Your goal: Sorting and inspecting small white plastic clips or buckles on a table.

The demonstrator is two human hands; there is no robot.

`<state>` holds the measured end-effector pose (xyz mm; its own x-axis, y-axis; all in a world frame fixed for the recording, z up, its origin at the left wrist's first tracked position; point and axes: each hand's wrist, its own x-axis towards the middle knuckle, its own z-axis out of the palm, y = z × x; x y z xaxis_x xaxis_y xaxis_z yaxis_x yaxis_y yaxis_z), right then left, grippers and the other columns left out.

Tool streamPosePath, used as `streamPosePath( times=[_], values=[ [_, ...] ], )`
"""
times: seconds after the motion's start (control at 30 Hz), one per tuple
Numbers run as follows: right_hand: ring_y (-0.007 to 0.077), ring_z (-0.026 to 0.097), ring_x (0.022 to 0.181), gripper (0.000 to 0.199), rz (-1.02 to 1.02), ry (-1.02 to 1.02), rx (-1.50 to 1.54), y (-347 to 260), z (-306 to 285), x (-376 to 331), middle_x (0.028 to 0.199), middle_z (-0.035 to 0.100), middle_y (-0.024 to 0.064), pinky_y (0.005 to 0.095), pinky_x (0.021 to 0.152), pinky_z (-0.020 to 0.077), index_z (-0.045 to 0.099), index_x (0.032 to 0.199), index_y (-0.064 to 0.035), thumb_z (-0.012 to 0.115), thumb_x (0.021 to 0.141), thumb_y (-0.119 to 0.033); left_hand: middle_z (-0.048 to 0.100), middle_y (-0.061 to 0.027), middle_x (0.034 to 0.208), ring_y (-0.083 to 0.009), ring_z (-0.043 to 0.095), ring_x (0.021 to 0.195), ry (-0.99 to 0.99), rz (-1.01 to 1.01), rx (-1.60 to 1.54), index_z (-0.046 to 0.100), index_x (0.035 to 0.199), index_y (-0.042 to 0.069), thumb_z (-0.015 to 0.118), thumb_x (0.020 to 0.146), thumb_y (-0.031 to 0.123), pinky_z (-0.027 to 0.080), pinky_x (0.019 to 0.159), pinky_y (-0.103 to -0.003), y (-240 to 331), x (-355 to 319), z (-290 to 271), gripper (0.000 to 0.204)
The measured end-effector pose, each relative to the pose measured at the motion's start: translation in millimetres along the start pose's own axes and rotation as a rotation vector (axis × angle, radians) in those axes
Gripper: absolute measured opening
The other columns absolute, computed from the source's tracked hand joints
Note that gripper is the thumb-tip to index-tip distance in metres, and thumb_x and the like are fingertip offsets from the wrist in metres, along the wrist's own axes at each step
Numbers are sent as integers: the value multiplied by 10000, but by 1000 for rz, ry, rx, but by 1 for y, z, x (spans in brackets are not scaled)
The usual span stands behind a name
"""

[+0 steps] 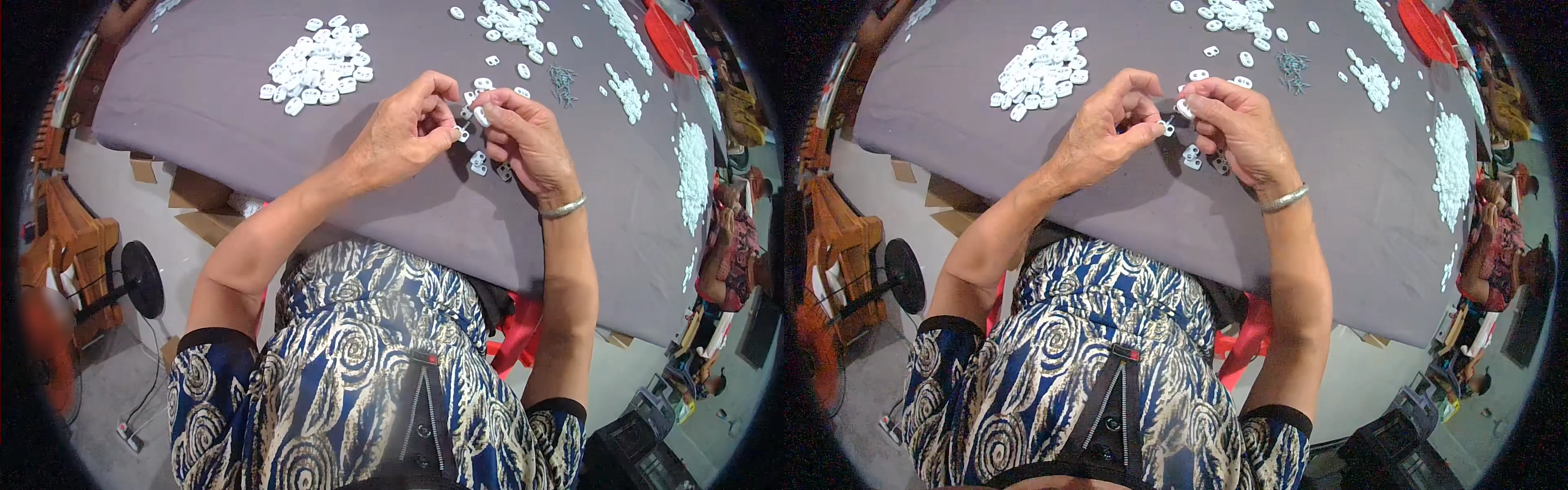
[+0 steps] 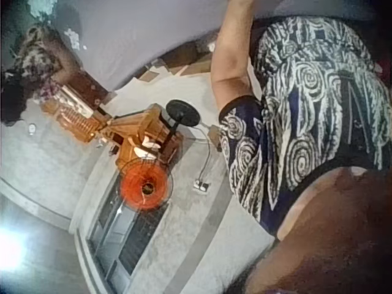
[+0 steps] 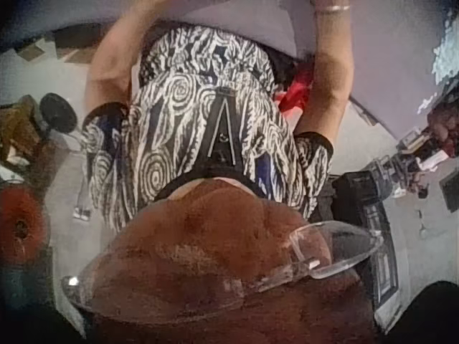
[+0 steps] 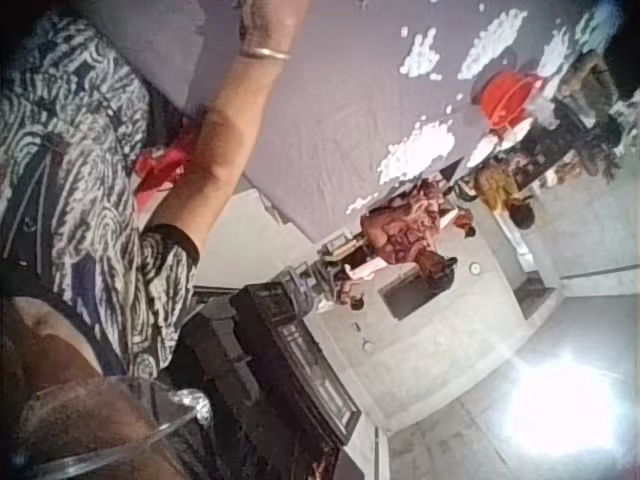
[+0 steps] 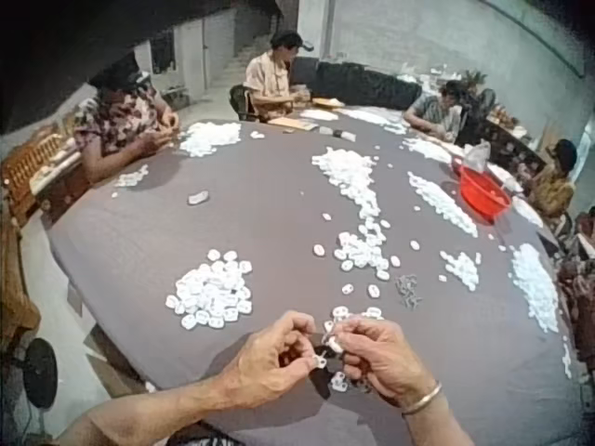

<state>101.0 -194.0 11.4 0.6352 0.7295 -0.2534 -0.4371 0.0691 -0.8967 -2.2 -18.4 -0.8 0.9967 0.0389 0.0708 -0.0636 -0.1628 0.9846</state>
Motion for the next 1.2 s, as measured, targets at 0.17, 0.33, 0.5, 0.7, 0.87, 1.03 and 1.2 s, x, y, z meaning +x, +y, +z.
streamPosePath(
  times=[0.17,0.33,0.5,0.7,0.87,1.03,1.2],
  values=[
    [9,379,549,141,84,-40,68,-3,-2,-1,729,507,-54,176,444,329,640,997,-7,617,920,-123,570,13,821,-59,531,764,-9,-15,-3,468,1155,42,627,872,54,435,699,-220,4,-1,-2,325],
    [9,392,552,140,29,12,-41,2,0,0,726,512,-59,171,446,338,643,984,-13,626,913,-132,564,1,745,-60,507,660,42,55,-16,477,1084,10,593,843,48,428,597,-228,-3,1,3,270],
    [8,426,539,141,-61,54,-199,1,7,-3,723,526,-58,166,450,346,648,970,-24,628,910,-151,566,-3,751,-61,506,658,30,48,-37,478,1089,10,590,841,52,430,594,-232,-2,0,2,276],
    [7,445,533,134,-99,79,-285,2,9,-3,751,558,-49,157,460,353,653,953,-35,627,908,-159,572,-10,757,-70,518,668,30,44,-25,475,1097,8,593,839,56,439,603,-236,-2,1,2,287],
    [7,448,539,128,-117,73,-311,1,11,-4,760,564,-51,151,468,356,656,931,-37,631,903,-159,574,-13,759,-73,523,672,31,60,-15,475,1100,8,594,839,58,441,605,-238,-3,1,2,291],
    [7,449,545,134,-114,82,-313,-1,10,-5,757,569,-48,155,476,357,657,930,-32,636,896,-159,576,-13,760,-75,522,671,29,58,-11,476,1100,10,594,839,62,441,606,-239,-3,1,2,291],
    [11,448,548,133,-136,77,-348,-1,11,-5,741,563,-50,160,478,355,661,928,-31,633,896,-157,574,-10,754,-74,520,668,27,51,3,476,1097,10,589,839,60,441,606,-239,0,1,2,286]
  ],
)
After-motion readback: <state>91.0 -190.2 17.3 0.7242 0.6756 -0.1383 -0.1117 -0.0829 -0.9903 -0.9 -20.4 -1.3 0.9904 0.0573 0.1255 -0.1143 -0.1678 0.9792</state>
